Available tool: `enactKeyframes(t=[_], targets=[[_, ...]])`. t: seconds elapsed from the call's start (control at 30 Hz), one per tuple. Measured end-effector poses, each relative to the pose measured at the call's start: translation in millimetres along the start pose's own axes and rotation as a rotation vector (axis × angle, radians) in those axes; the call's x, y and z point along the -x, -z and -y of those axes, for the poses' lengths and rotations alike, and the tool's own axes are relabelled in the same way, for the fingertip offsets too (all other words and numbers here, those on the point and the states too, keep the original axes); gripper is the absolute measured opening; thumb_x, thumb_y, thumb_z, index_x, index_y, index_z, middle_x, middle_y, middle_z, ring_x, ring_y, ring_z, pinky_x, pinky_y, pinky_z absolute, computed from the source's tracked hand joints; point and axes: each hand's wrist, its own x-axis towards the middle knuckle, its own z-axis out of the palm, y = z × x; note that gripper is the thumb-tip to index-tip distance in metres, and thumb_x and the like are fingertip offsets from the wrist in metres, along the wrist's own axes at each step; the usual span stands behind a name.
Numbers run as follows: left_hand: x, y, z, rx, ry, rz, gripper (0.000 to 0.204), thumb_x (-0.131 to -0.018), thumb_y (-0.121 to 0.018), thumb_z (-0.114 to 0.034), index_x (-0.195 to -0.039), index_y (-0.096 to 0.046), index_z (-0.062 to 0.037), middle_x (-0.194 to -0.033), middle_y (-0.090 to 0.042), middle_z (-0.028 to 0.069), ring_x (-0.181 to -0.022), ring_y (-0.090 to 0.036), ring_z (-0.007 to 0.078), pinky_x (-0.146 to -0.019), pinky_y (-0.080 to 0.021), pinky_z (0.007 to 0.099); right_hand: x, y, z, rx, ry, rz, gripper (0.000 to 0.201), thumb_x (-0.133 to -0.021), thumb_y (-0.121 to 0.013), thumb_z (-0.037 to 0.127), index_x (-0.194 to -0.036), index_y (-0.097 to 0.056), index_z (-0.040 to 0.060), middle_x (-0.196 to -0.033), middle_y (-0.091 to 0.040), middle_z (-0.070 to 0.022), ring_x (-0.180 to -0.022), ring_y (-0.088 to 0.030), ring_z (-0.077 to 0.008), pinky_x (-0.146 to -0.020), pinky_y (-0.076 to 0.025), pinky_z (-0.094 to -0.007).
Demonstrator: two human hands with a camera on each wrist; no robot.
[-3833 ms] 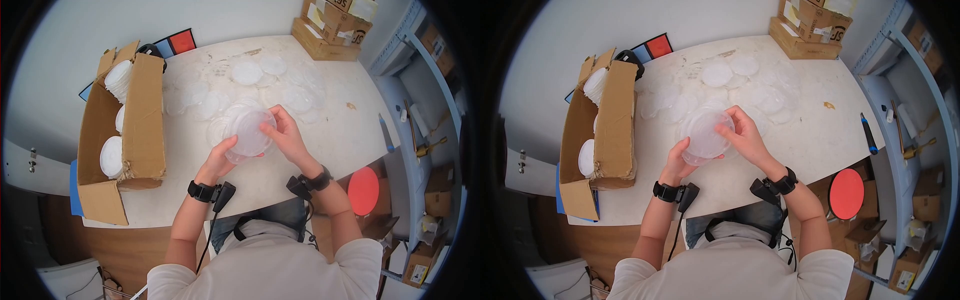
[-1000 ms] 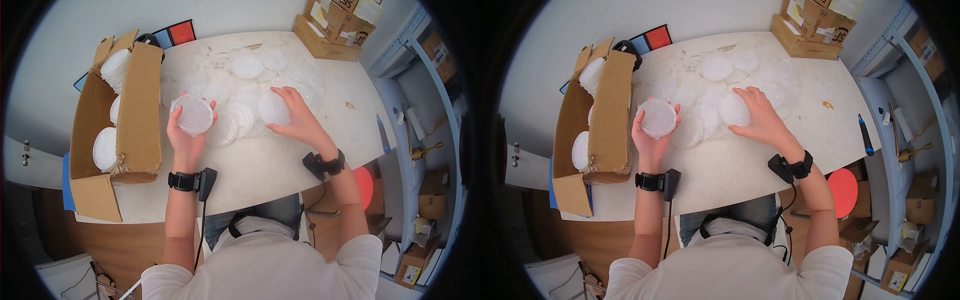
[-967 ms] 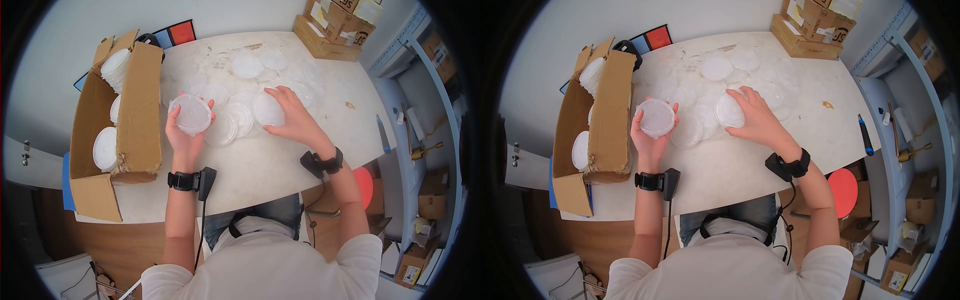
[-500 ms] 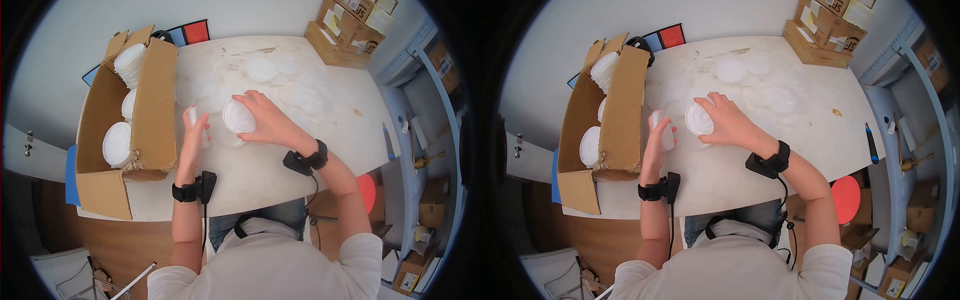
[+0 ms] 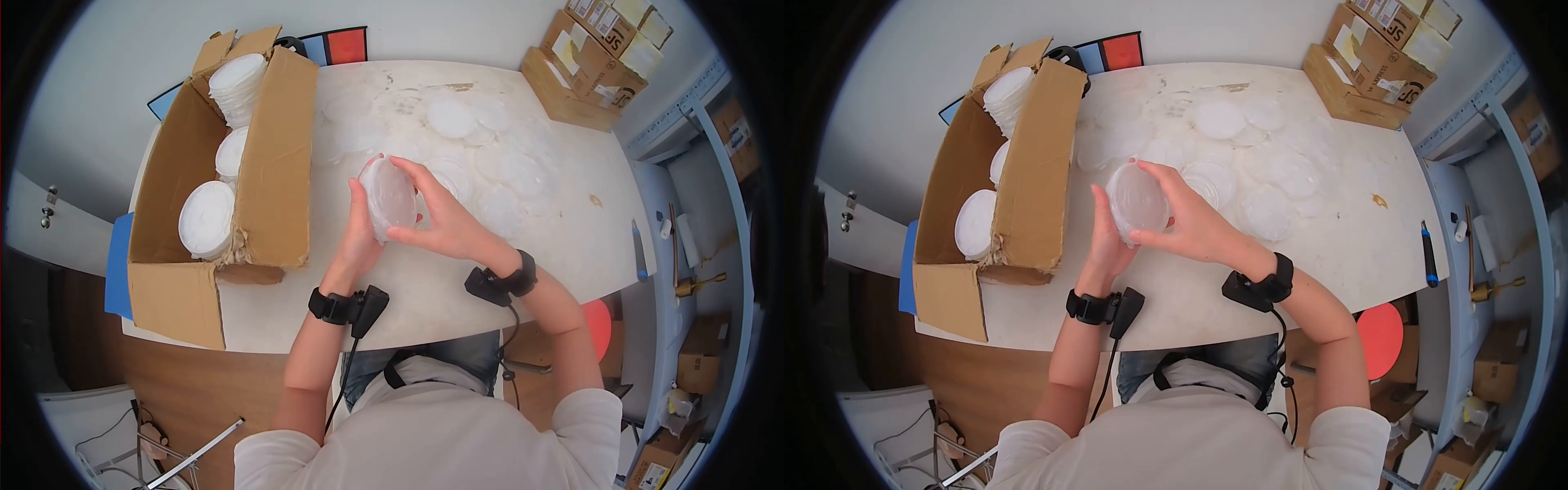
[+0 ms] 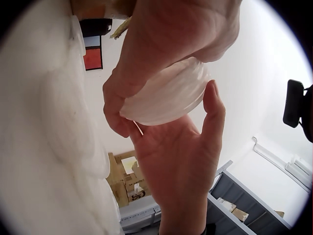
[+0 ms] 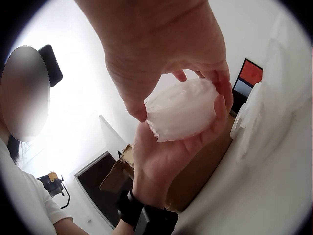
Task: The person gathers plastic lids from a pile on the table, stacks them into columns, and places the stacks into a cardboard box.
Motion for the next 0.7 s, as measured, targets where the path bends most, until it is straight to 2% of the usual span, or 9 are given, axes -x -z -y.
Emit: enactKeyframes(t=[0.1, 0.2, 0.23, 0.3, 0.37, 0.43, 0.5, 0.7], targets=[[0, -3, 0, 0.019, -0.028, -0.014, 0.067, -0.087, -0.014, -0.061, -0.137, -0.019, -0.0172, -0.13, -0.037, 0.0089, -0.118, -0.04, 0.0223, -0.089, -0.043, 0.0405, 2, -1, 1, 0.016, 0.002, 0.015, 0.08, -0.072, -0.068, 0.027, -0.134, -0.022, 0.0061, -0.133, -0.03, -0.0145, -0.119, -0.037, -0.0281, -0.08, -0.047, -0.0352], [0, -8, -2, 0.031, -0.061, -0.066, 0.068, -0.086, -0.014, -0.062, -0.137, -0.018, -0.0177, -0.128, -0.037, 0.0092, -0.117, -0.041, 0.0221, -0.091, -0.042, 0.0401, 6, 0, -8, -0.007, 0.029, -0.067, 0.079, -0.072, -0.068, 0.025, -0.134, -0.023, 0.0059, -0.133, -0.031, -0.0146, -0.119, -0.036, -0.029, -0.084, -0.044, -0.0368], [-1, -6, -1, 0.031, -0.06, -0.065, 0.068, -0.086, -0.014, -0.062, -0.137, -0.018, -0.0177, -0.128, -0.037, 0.0092, -0.117, -0.041, 0.0221, -0.091, -0.042, 0.0401, 6, 0, -12, 0.016, 0.072, -0.085, 0.079, -0.071, -0.068, 0.024, -0.133, -0.024, 0.0051, -0.133, -0.031, -0.015, -0.119, -0.036, -0.0292, -0.088, -0.041, -0.0373], [0, -3, 0, 0.007, -0.092, -0.044, 0.06, -0.09, -0.022, -0.055, -0.137, -0.019, -0.0183, -0.127, -0.038, 0.0083, -0.116, -0.04, 0.0216, -0.094, -0.039, 0.039, 8, 0, -11, 0.039, 0.115, -0.103, 0.078, -0.071, -0.068, 0.024, -0.133, -0.024, 0.0044, -0.133, -0.031, -0.0154, -0.119, -0.036, -0.0294, -0.092, -0.038, -0.0377], [1, -4, 1, -0.043, -0.074, -0.049, 0.058, -0.09, -0.027, -0.052, -0.137, -0.021, -0.0178, -0.129, -0.037, 0.0073, -0.118, -0.039, 0.0217, -0.095, -0.037, 0.0373, 11, -1, -5, 0.057, 0.048, -0.051, 0.079, -0.07, -0.068, 0.017, -0.134, -0.023, 0.0031, -0.134, -0.031, -0.0142, -0.125, -0.031, -0.0258, -0.103, -0.025, -0.037], [3, -4, 0, -0.095, -0.057, -0.054, 0.056, -0.09, -0.032, -0.048, -0.137, -0.023, -0.0172, -0.131, -0.037, 0.0063, -0.119, -0.039, 0.0218, -0.095, -0.036, 0.0357, 13, 0, -3, 0.042, 0.06, -0.052, 0.079, -0.07, -0.068, 0.017, -0.134, -0.023, 0.0029, -0.134, -0.031, -0.014, -0.125, -0.031, -0.026, -0.104, -0.025, -0.0371], [5, -3, -2, 0.055, -0.044, 0.001, 0.053, -0.09, -0.039, -0.039, -0.136, -0.024, -0.0168, -0.129, -0.039, 0.0067, -0.117, -0.041, 0.0212, -0.094, -0.037, 0.0359, 14, 1, -4, 0.027, 0.072, -0.053, 0.079, -0.07, -0.068, 0.017, -0.134, -0.023, 0.0026, -0.134, -0.031, -0.0139, -0.125, -0.032, -0.0261, -0.104, -0.025, -0.0372], [4, -1, -1, 0.131, -0.037, 0.071, 0.054, -0.09, -0.037, -0.04, -0.136, -0.023, -0.0165, -0.131, -0.037, 0.0084, -0.119, -0.039, 0.0237, -0.094, -0.037, 0.039, 16, 7, -13, -0.055, 0.101, -0.067, 0.079, -0.069, -0.067, 0.016, -0.133, -0.023, 0.0021, -0.134, -0.031, -0.0134, -0.125, -0.032, -0.0254, -0.104, -0.025, -0.0379]])
